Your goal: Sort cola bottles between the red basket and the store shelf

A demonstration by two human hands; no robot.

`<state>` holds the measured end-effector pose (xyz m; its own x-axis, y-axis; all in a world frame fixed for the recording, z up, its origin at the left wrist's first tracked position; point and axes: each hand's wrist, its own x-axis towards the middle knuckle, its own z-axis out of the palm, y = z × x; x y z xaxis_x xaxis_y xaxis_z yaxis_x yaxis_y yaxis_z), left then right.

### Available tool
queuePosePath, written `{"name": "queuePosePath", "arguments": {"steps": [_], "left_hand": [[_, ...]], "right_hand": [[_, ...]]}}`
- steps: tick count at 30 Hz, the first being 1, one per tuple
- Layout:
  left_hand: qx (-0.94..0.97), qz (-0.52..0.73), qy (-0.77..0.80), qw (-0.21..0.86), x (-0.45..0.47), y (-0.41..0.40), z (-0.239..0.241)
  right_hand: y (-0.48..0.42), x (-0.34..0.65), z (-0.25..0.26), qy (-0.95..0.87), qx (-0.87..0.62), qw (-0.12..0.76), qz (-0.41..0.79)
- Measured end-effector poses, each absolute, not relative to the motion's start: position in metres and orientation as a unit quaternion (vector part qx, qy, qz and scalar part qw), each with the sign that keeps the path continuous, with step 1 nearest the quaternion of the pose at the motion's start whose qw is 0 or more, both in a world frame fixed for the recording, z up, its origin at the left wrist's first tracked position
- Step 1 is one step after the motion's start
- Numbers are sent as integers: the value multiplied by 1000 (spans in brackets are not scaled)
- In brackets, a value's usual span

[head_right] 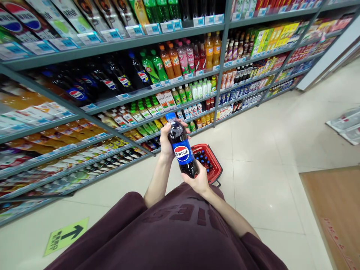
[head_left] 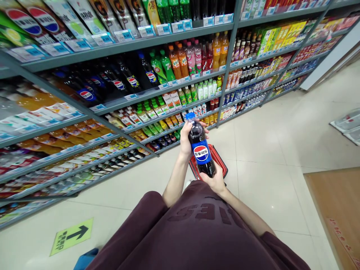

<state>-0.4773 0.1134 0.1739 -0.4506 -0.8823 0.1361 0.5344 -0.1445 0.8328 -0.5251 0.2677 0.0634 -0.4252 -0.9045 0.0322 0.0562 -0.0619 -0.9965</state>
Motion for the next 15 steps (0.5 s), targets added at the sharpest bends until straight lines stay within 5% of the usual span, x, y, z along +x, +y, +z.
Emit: {"name": "queuePosePath", "arguments": {"steps": [15], "left_hand": [[202, -729, -430, 493, -477, 113, 169]], "right_hand": [[267, -525, 62, 579, -377, 357, -629]]}}
